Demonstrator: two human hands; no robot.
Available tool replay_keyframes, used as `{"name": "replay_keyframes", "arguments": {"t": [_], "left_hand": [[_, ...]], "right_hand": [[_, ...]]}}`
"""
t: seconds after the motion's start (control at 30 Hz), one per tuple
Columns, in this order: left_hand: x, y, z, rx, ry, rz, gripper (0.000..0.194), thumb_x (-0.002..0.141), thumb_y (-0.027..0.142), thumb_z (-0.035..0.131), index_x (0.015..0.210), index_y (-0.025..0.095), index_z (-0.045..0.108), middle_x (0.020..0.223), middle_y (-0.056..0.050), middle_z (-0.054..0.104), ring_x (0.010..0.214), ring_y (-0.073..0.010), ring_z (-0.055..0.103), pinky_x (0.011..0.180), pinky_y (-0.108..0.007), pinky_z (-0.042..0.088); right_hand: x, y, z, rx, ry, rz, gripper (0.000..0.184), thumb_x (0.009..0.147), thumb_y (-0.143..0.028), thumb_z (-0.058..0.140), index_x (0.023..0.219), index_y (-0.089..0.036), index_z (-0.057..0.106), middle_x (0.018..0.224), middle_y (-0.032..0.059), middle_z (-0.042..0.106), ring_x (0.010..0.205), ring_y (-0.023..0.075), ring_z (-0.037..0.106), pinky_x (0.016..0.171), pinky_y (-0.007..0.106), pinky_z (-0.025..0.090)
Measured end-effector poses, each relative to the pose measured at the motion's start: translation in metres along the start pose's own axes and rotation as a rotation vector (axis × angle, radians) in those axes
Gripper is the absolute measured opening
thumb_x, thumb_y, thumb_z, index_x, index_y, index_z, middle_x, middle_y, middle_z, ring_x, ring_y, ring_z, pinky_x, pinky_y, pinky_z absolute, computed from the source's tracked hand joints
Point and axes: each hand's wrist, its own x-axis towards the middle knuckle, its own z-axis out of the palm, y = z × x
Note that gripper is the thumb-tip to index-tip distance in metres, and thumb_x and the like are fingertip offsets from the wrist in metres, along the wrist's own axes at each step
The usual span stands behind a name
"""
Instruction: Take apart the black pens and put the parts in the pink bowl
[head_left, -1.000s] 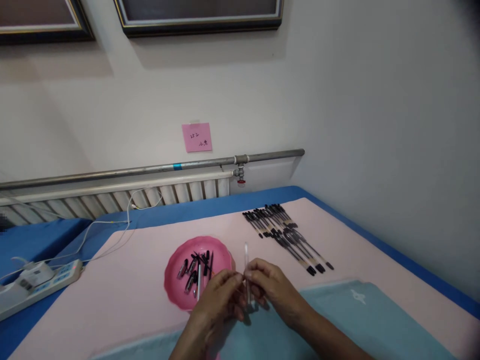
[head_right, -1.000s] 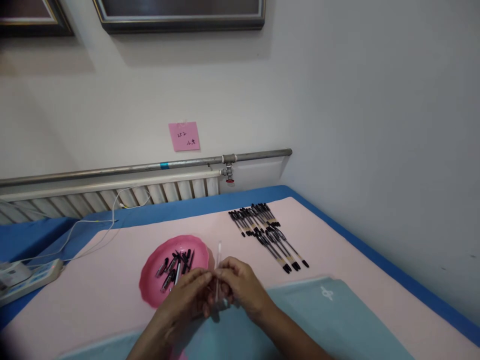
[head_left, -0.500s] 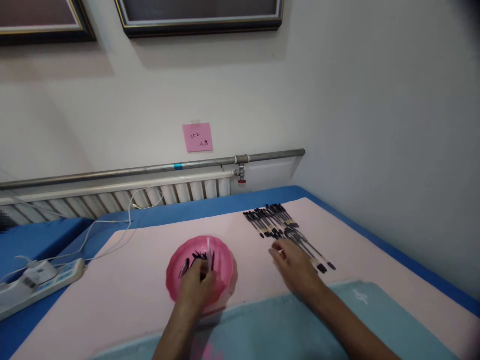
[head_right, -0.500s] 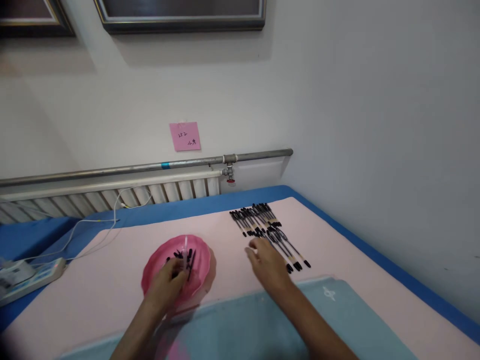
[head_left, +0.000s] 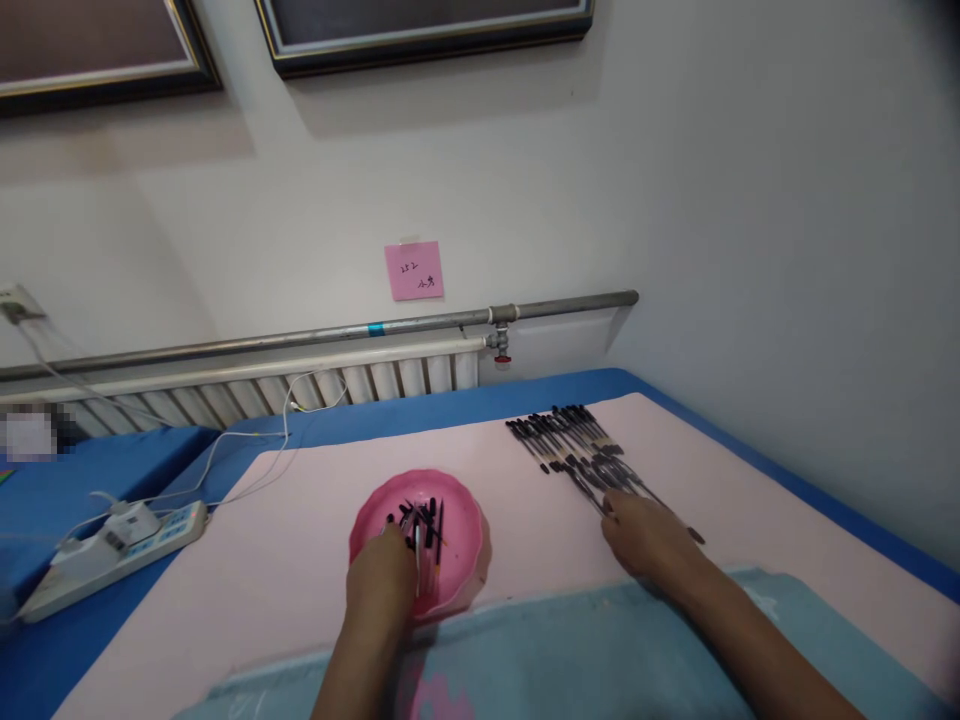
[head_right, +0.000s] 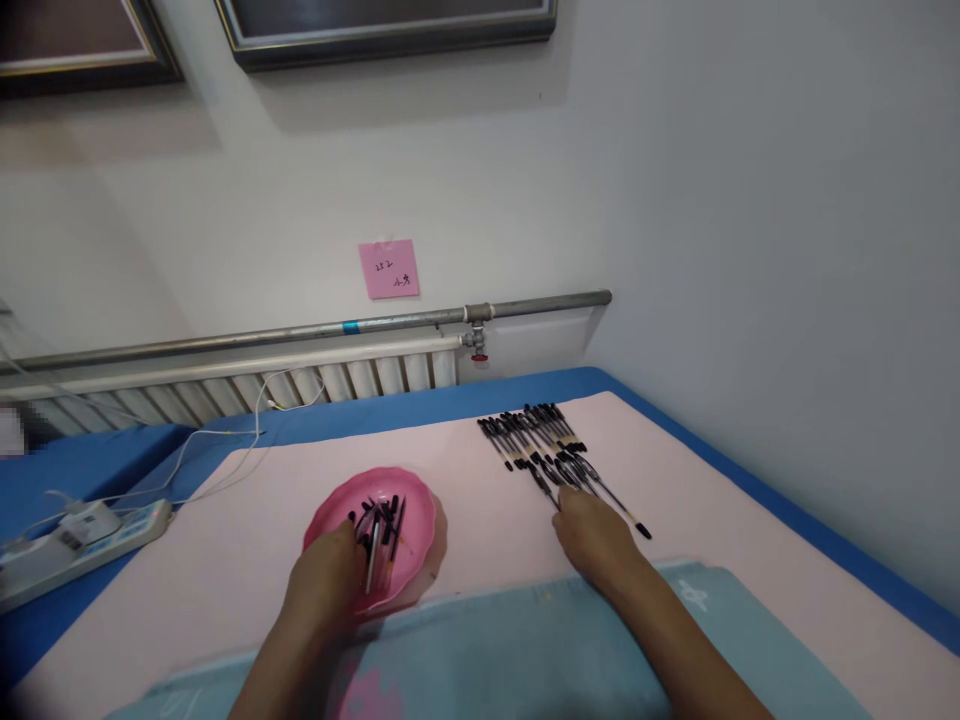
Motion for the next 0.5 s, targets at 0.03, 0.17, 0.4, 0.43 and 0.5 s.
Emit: {"name": "replay_keyframes", "arguments": {"t": [0.03,0.17,0.4,0.43,0.5], "left_hand": [[-0.001,0.002,-0.001,0.016,0.003,-0.007,0.033,0.074,0.032,0.046,0.094,0.01,0.061,0.088,-0.023,0.067,0.081,-0.0333,0.062,0.067,-0.039,0.042],[-0.003,0.007,0.003,0.099,0.125,0.09,0.038,0.077,0.035,0.043,0.095,0.009,0.064,0.099,-0.024,0.064,0.095,-0.0359,0.056,0.076,-0.042,0.039],[0.01,0.015,0.023,0.207,0.199,0.172,0.045,0.079,0.044,0.042,0.102,0.01,0.06,0.105,-0.019,0.06,0.098,-0.0329,0.052,0.084,-0.041,0.035],[0.011,0.016,0.024,0.208,0.18,0.159,0.045,0.077,0.044,0.044,0.103,0.01,0.06,0.106,-0.019,0.06,0.099,-0.0329,0.051,0.084,-0.041,0.035],[0.012,0.016,0.026,0.209,0.156,0.142,0.043,0.075,0.039,0.047,0.106,0.011,0.058,0.109,-0.019,0.058,0.101,-0.0323,0.05,0.085,-0.04,0.034]], "right_hand": [[-0.002,-0.004,-0.001,0.022,0.004,-0.016,0.019,0.077,-0.013,0.04,0.077,-0.014,0.059,0.076,0.0119,0.064,0.073,0.0224,0.058,0.056,0.027,0.027],[-0.008,-0.018,-0.003,0.117,0.012,-0.07,0.02,0.076,-0.015,0.04,0.082,-0.017,0.059,0.067,0.0046,0.063,0.063,0.0171,0.055,0.056,0.025,0.028],[-0.014,-0.028,-0.001,0.233,0.025,-0.093,0.02,0.075,-0.014,0.04,0.08,-0.017,0.058,0.063,0.0028,0.06,0.056,0.0151,0.051,0.053,0.025,0.025],[-0.014,-0.028,-0.001,0.248,0.025,-0.093,0.02,0.074,-0.013,0.04,0.079,-0.017,0.058,0.063,0.0027,0.06,0.055,0.0151,0.05,0.053,0.025,0.025],[-0.015,-0.028,0.0,0.283,0.021,-0.095,0.02,0.074,-0.013,0.04,0.078,-0.018,0.058,0.062,0.0025,0.06,0.055,0.015,0.05,0.052,0.025,0.025]]}}
